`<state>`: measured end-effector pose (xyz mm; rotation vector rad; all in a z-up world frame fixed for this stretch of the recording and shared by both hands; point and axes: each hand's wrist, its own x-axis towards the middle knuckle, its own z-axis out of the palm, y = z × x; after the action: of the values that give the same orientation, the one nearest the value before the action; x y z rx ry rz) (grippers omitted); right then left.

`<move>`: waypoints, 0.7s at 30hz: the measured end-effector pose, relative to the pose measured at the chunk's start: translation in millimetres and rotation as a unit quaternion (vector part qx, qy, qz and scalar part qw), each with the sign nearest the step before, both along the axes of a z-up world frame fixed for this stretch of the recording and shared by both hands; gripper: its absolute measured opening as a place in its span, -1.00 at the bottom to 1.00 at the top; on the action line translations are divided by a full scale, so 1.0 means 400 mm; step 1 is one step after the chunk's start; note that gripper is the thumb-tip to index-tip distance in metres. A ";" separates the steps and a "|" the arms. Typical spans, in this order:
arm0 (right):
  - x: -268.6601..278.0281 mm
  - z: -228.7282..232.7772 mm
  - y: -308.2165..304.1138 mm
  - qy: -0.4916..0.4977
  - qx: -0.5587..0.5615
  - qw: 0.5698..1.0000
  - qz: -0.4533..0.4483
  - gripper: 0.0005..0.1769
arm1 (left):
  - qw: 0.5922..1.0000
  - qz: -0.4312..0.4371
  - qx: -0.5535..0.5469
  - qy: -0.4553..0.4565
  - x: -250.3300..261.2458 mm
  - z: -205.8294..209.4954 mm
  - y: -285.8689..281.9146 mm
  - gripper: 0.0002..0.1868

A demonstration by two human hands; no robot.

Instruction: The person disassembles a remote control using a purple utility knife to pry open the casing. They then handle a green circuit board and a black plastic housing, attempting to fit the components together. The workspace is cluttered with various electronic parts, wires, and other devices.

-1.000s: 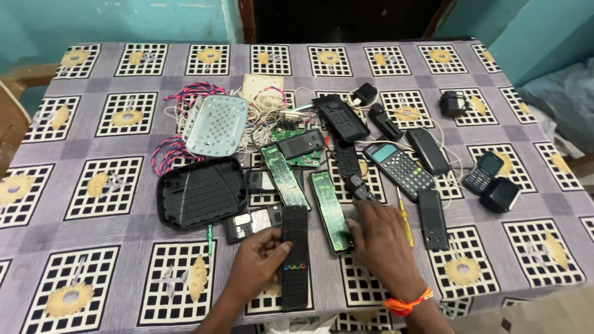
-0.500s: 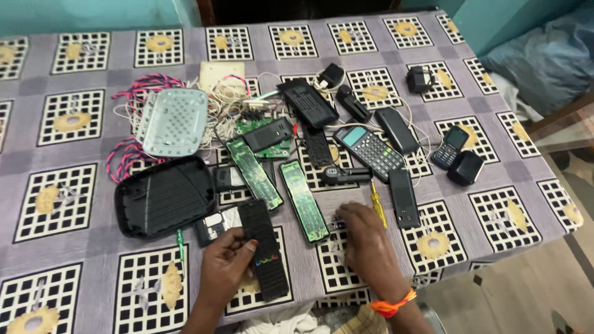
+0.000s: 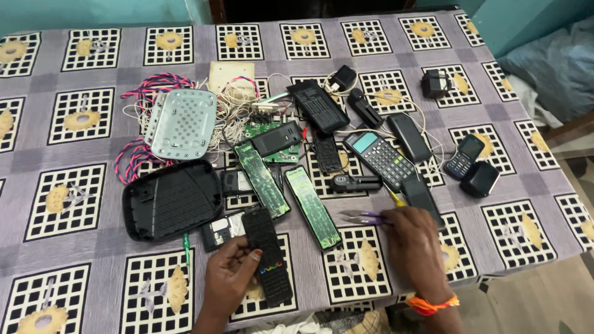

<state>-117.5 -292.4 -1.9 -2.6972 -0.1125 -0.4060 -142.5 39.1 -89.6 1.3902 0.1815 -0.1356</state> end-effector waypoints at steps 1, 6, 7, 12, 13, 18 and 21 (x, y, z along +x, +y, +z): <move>0.003 0.003 -0.004 -0.003 -0.026 1.000 -0.006 -0.76 | 1.000 -0.003 0.003 0.003 0.002 -0.002 0.000 -0.81; 0.008 0.003 0.002 -0.051 -0.066 0.996 0.042 -0.64 | 1.000 -0.008 0.013 0.028 0.003 -0.027 -0.002 -0.78; 0.009 -0.005 0.011 -0.037 -0.054 0.997 0.032 -0.64 | 1.000 -0.016 0.005 0.019 0.003 -0.034 -0.003 -0.80; 0.021 -0.048 0.052 0.018 -0.008 1.000 -0.002 -0.62 | 0.995 -0.087 -0.033 -0.028 0.018 -0.028 -0.017 -0.80; 0.020 -0.049 0.052 0.019 -0.015 1.000 -0.004 -0.63 | 0.996 -0.090 -0.022 0.000 0.020 -0.021 -0.026 -0.80; 0.011 -0.033 0.042 0.041 0.029 0.998 -0.033 -0.64 | 0.995 -0.093 0.024 0.035 0.025 -0.004 -0.041 -0.77; -0.011 -0.024 0.060 0.023 0.163 0.986 -0.003 -0.62 | 0.994 -0.079 0.027 0.066 0.023 -0.025 -0.036 -0.78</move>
<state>-122.1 -268.4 -11.7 -2.3824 -0.0217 -0.3325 -133.2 24.9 -99.5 1.4505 0.1854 -0.3573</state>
